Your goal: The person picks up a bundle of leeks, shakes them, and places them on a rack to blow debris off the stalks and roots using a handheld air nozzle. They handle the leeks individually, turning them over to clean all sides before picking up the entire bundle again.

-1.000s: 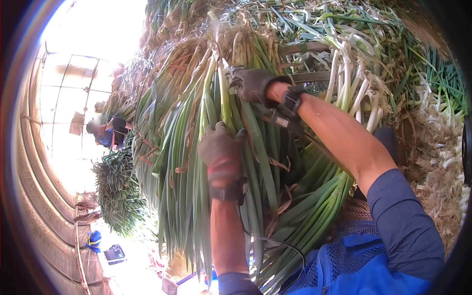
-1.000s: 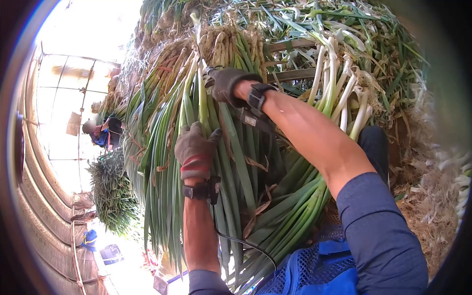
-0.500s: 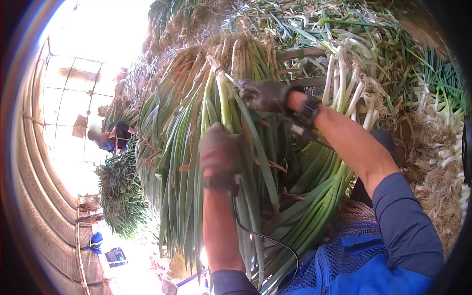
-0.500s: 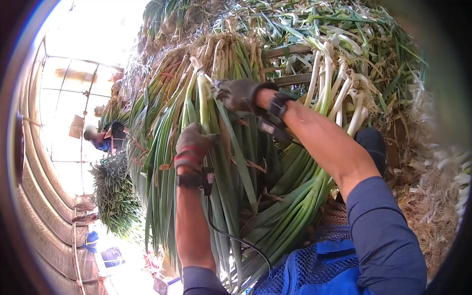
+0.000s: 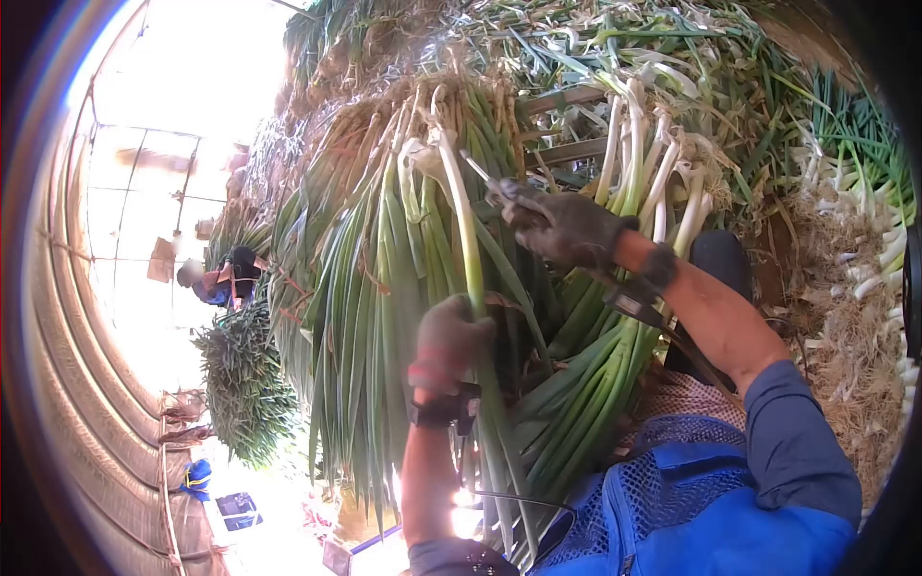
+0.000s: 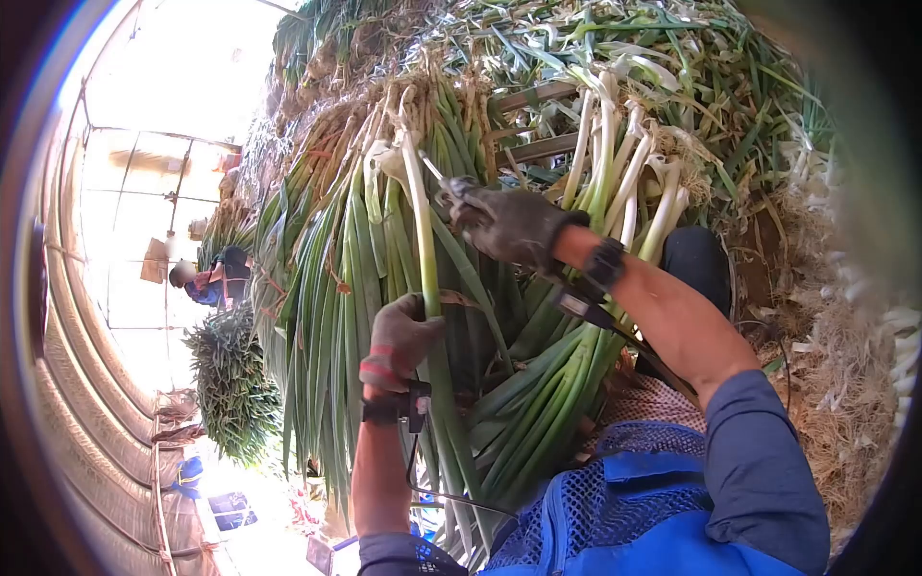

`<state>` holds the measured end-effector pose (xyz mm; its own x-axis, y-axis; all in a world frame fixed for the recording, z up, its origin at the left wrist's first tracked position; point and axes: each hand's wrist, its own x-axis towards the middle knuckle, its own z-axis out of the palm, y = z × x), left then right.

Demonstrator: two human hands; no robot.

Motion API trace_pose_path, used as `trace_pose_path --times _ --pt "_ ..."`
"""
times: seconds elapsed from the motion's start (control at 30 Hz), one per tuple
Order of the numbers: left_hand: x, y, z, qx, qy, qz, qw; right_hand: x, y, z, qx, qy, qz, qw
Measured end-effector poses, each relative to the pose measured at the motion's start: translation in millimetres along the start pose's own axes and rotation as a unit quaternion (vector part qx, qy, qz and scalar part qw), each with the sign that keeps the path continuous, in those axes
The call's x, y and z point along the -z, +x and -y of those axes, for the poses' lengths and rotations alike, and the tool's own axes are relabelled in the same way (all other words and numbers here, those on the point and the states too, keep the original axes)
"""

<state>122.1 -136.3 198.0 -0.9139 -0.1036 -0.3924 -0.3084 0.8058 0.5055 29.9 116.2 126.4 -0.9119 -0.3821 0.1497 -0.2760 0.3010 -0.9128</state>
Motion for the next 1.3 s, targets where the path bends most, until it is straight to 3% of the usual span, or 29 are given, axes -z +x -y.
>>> trace_pose_path --times 0.13,0.23,0.27,0.37,0.5,0.6,0.67,0.7,0.73,0.83,0.87,1.0,1.07,1.1,1.13,1.17,1.23,1.27,1.3 --pt "-23 -8 3 0.009 0.011 -0.01 1.0 -21 54 -10 -0.039 -0.086 0.035 0.995" --pt "-27 -9 1 -0.005 0.069 -0.039 0.997 -18 47 10 -0.091 -0.044 -0.022 0.995" --pt "-29 -12 -1 -0.006 0.09 -0.051 0.995 -28 46 -6 -0.036 -0.033 -0.094 0.994" --pt "-35 -10 0 0.002 0.104 -0.048 0.993 -28 40 -37 -0.017 -0.072 -0.012 0.997" --pt "-38 -11 -2 -0.001 0.124 -0.054 0.991 -24 22 -34 -0.031 0.075 -0.029 0.996" --pt "-38 -10 -1 -0.015 0.088 -0.045 0.995 -8 8 -19 -0.054 0.053 0.022 0.997" --pt "-36 -14 -14 0.015 0.116 -0.025 0.993 -18 -6 -22 0.003 0.104 0.015 0.994" --pt "-36 -17 -20 0.03 0.131 -0.014 0.991 -16 -12 -26 -0.015 0.044 0.052 0.998" --pt "-40 -17 -19 0.019 0.142 -0.02 0.989 -13 -19 -28 -0.028 -0.018 0.092 0.995" --pt "-57 -14 -19 -0.014 0.177 -0.032 0.984 11 -40 -21 -0.082 0.084 0.015 0.993" --pt "-62 -14 -27 -0.023 0.193 -0.031 0.98 28 -39 -13 -0.126 -0.044 0.067 0.989" --pt "-110 5 -62 -0.025 0.266 0.002 0.964 12 -59 -53 -0.039 0.183 0.017 0.982" --pt "-145 8 -61 -0.155 0.259 0.011 0.953 16 -67 -45 -0.034 0.115 0.035 0.992" --pt "-151 0 -86 -0.103 0.228 0.084 0.965 25 -70 -36 -0.031 0.082 0.043 0.995" --pt "-153 -6 -98 -0.146 0.219 0.102 0.959 48 -65 -14 -0.109 0.04 0.121 0.986" --pt "-154 -7 -102 -0.188 0.209 0.119 0.952 49 -60 -27 -0.118 0.029 0.091 0.988" --pt "-136 14 -94 -0.261 0.146 0.065 0.952 49 -57 -65 -0.136 0.007 0.033 0.99" --pt "-128 35 -75 -0.322 0.101 -0.062 0.939 55 -57 -64 -0.196 0.023 0.02 0.98" --pt "-96 43 -86 -0.264 0.095 -0.09 0.955 53 -58 -67 -0.183 0.082 0.005 0.98"
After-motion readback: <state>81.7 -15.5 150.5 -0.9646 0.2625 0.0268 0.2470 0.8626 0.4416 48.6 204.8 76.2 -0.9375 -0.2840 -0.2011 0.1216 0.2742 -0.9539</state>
